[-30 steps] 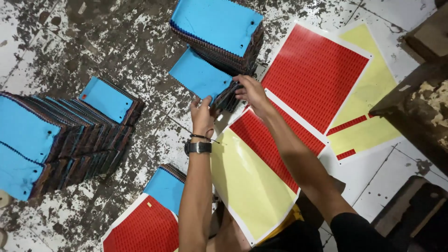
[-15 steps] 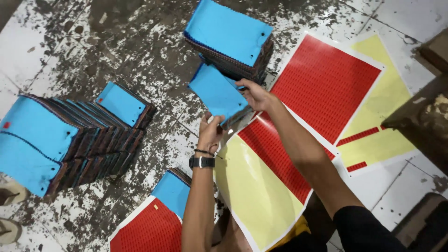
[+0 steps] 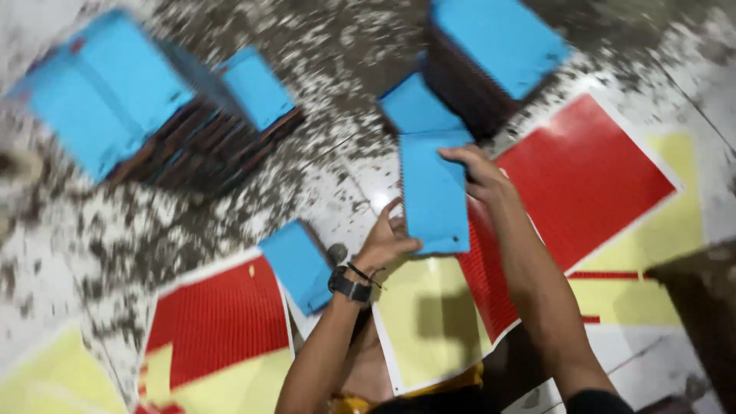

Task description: The person assembles notebooks by placing small red stickers on the corners of blue spiral-bound covers and stacking them. They also peel red strips from a yellow and red sheet and apply them to the covers.

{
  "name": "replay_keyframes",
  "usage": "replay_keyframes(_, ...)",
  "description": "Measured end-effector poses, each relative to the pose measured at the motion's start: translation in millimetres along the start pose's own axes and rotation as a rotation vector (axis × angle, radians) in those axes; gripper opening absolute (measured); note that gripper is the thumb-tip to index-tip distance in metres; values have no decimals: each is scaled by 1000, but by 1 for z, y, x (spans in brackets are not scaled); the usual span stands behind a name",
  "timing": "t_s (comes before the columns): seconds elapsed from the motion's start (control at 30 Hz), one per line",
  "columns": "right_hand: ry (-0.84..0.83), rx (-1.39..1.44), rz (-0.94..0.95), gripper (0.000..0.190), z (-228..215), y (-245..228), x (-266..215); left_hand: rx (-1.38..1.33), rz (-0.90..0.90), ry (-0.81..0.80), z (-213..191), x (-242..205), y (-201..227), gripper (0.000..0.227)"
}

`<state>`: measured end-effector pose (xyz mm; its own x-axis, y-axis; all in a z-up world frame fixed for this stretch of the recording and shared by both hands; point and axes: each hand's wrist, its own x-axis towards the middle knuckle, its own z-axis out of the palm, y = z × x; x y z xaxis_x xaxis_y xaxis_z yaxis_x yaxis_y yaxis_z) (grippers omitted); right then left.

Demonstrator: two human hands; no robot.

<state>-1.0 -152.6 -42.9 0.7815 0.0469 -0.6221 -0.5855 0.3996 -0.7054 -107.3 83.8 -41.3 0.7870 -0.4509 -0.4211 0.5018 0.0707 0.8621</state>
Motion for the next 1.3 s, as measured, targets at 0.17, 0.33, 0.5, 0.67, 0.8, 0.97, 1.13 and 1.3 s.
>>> replay_keyframes(0.17,-165,-146,-107,36,37,31,-38,-170,118,19,-6,-78,-39,110)
replay_keyframes(0.33,-335,-161,-129,34,103,93,-44,-284,196,145,-34,-153,-91,109)
replay_keyframes(0.5,-512,-294,39,30,175,139,-33,-323,143,535,-46,-198,-93,87)
replay_keyframes(0.67,-541,-415,128,35,222,149,-6,-350,-10,686,-63,-199,-72,99)
replay_keyframes(0.8,-546,-546,193,46,243,151,18,-363,-114,703,-75,-201,-45,99)
replay_keyframes(0.97,-441,-596,207,57,242,172,33,-152,-179,726,-90,-202,-75,89)
replay_keyframes(1.13,-371,-555,223,65,242,169,30,-126,-157,711,-92,-222,-46,80)
replay_keyframes(1.3,-303,-527,274,77,240,176,38,-70,-240,786,-95,-228,-36,75)
